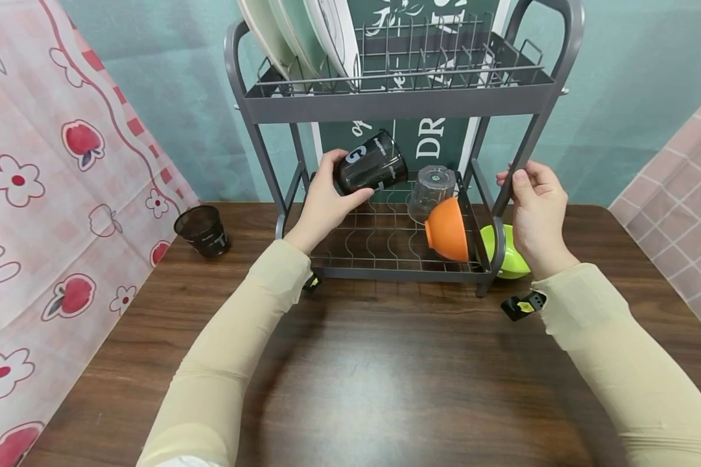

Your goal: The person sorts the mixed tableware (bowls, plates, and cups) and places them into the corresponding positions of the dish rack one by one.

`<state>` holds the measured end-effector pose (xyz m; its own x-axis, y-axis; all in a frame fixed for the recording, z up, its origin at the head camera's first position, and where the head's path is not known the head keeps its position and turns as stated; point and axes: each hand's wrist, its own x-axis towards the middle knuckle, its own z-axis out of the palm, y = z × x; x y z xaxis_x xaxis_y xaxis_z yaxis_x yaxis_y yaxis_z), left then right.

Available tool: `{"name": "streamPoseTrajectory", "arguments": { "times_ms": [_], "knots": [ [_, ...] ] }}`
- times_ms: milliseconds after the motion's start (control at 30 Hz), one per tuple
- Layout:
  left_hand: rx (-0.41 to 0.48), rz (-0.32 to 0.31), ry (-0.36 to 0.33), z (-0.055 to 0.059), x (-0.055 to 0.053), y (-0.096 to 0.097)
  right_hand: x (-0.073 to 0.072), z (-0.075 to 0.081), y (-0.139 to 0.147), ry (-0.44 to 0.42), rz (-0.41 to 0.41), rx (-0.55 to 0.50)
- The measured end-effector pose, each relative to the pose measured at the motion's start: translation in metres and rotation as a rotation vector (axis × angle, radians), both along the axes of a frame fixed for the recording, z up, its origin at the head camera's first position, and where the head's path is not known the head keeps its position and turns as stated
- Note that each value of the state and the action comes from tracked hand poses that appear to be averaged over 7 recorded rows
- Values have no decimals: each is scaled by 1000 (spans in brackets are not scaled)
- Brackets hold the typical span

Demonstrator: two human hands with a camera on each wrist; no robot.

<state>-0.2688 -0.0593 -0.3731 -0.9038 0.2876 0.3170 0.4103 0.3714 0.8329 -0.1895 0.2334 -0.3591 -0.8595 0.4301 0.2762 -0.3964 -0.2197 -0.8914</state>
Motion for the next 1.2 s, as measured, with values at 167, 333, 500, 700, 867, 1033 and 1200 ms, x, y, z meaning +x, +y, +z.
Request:
{"name": "streamPoseTrajectory", "arguments": {
  "times_ms": [167, 333, 500, 700, 867, 1033, 1200],
  "knots": [
    [-75, 19, 52, 11, -4, 2, 1, 1, 0, 3, 7, -4],
    [-151, 39, 86, 18, -7, 3, 1, 1, -1, 1, 12, -10],
    [-198, 58, 96, 21, -12, 6, 1, 1, -1, 9, 22, -11],
    [-315, 54, 89, 26, -22, 13, 1, 1, 0, 18, 19, -8],
    [-439, 22, 35, 28, -26, 20, 1, 0, 0, 5, 9, -12],
    [-517, 26, 44, 25, -29, 25, 1, 0, -1, -11, 8, -8],
    [-565, 25, 33, 24, -33, 29, 1, 0, -1, -6, 0, -4]
  ]
}}
